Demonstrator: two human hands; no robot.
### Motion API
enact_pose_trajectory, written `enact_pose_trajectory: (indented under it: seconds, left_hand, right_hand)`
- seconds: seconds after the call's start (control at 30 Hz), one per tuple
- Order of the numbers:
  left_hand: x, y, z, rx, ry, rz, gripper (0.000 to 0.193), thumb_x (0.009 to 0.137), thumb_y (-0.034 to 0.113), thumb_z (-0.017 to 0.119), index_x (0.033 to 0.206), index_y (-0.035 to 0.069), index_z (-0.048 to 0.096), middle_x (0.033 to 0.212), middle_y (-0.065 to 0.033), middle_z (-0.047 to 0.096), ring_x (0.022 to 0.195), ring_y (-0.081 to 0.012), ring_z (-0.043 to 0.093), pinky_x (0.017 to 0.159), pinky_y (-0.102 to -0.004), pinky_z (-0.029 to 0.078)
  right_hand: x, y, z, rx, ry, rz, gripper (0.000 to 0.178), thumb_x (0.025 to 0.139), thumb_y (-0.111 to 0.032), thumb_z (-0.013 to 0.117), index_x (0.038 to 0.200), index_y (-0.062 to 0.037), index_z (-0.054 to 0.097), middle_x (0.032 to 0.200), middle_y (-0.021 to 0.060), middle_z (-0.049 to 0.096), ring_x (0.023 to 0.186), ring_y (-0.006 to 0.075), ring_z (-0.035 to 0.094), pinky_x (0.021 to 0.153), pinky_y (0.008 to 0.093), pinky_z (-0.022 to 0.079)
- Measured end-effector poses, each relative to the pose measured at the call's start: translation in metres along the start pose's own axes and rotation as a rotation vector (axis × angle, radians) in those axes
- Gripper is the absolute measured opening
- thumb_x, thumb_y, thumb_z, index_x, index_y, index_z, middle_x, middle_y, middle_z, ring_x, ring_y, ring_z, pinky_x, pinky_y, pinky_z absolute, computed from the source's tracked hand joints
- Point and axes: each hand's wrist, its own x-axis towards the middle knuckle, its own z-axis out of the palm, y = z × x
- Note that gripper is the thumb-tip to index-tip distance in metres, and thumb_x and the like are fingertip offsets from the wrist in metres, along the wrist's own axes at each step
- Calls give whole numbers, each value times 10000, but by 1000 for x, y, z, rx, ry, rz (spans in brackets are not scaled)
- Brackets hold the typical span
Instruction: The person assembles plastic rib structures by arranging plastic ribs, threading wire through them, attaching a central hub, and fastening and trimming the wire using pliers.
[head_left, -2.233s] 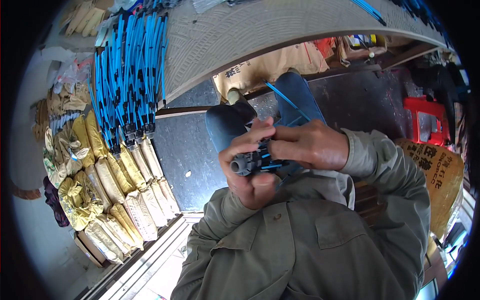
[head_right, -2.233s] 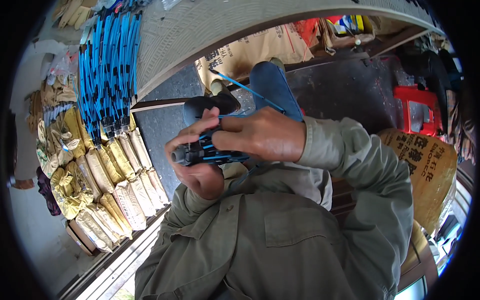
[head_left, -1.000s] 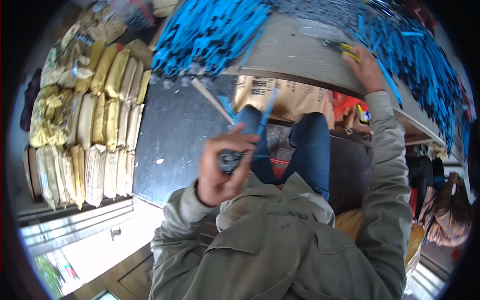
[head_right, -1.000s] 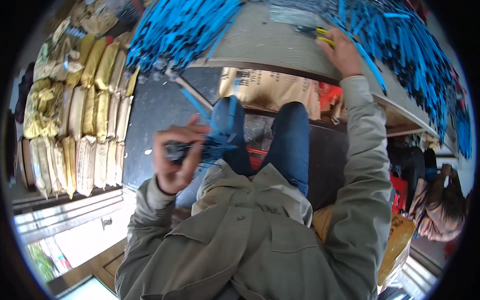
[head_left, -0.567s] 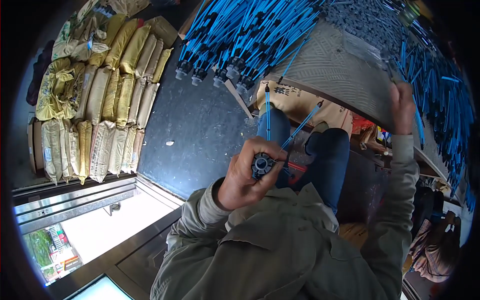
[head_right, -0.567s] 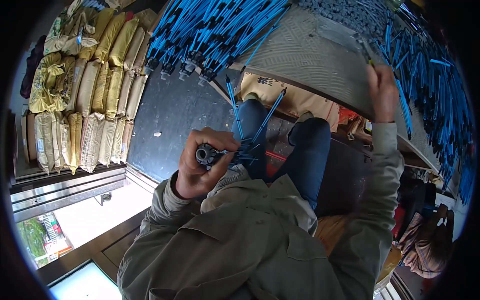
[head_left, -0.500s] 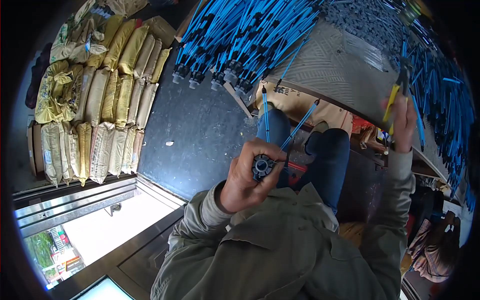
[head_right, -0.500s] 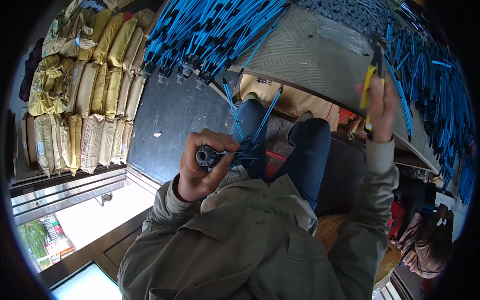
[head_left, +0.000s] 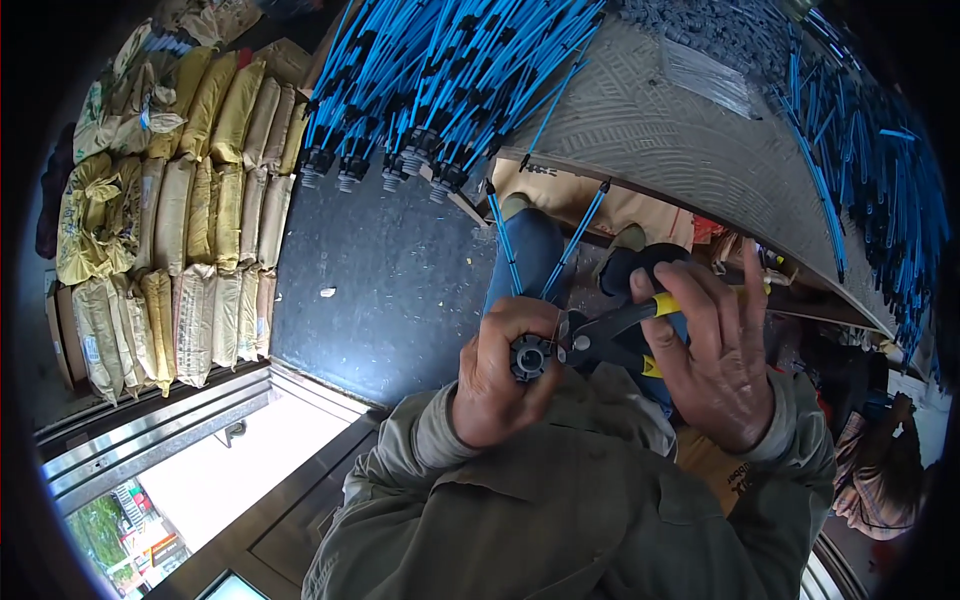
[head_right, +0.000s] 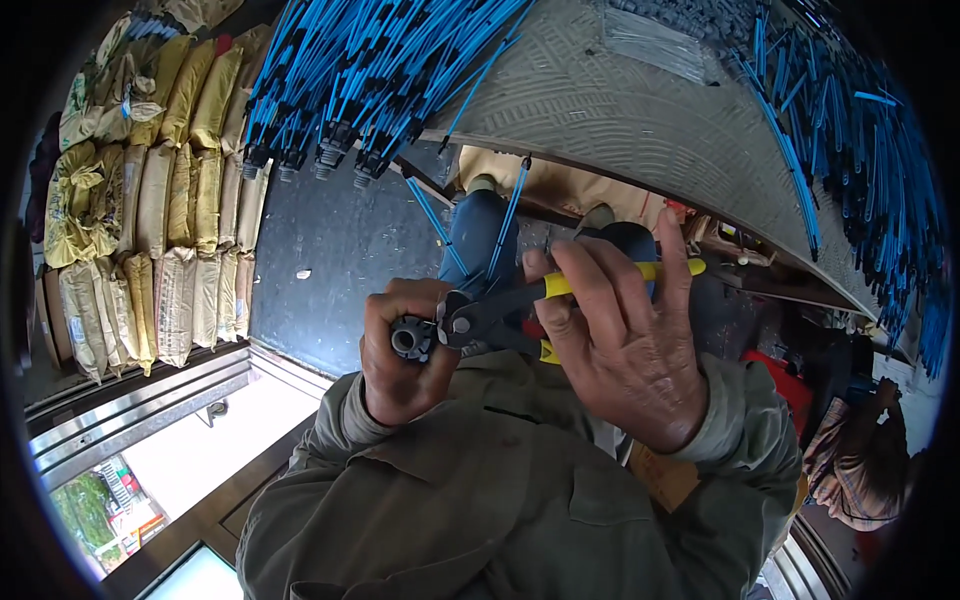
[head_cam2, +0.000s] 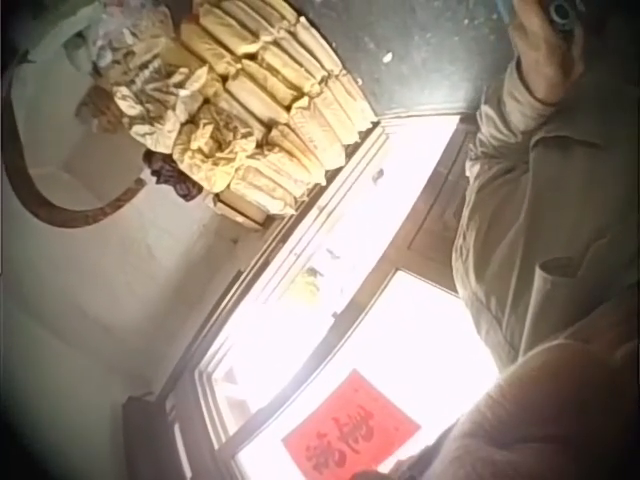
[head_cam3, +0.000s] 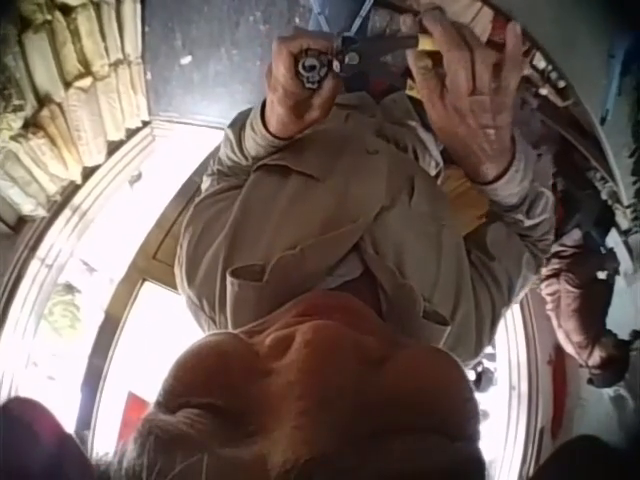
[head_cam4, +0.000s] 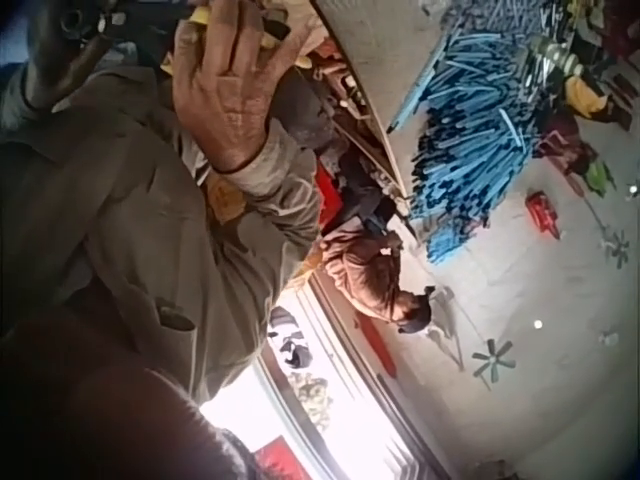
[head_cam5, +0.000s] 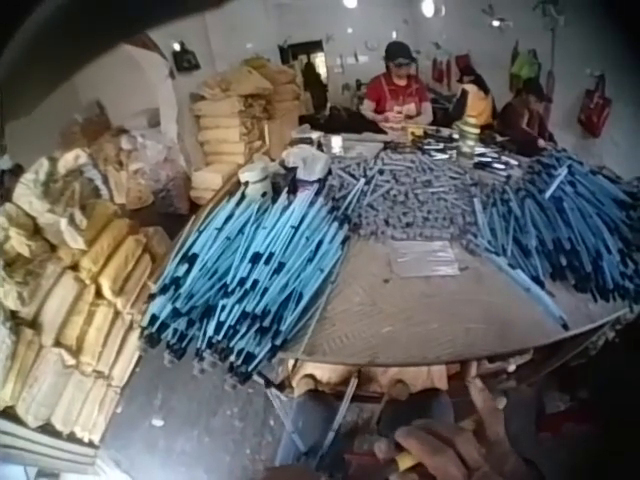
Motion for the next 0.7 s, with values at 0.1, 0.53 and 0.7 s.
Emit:
enact_pose_trajectory:
  seconds: [0.1, 0.53, 0.7]
  left_hand:
    - [-4, 3, 6, 41, 23, 9, 329, 717, -117, 564, 986, 7, 419, 933, -173, 576, 812, -242, 594, 729, -314, 469]
    - [-6, 4, 4, 63, 91, 12, 290, 754, -99, 553, 976, 7, 398, 915, -183, 590, 807, -213, 595, 725, -300, 467]
    - [4, 0, 7, 25, 74, 7, 271, 764, -89, 551, 968, 11, 402, 905, -177, 594, 799, -205, 595, 714, -298, 466]
  right_hand:
    - [0, -1, -11, -179, -24, -141, 199, 876, -91, 521, 1024, 42, 534, 1167, 139, 465, 1042, 308, 519, 1039, 557, 277]
    - [-2, -4, -8, -19, -39, -128, 179, 819, -104, 602, 932, 27, 555, 1002, 132, 498, 816, 279, 524, 640, 384, 423]
    - [-22, -13, 69, 229, 295, 17, 155, 793, -97, 631, 911, -19, 566, 1002, 98, 504, 835, 242, 518, 655, 369, 425]
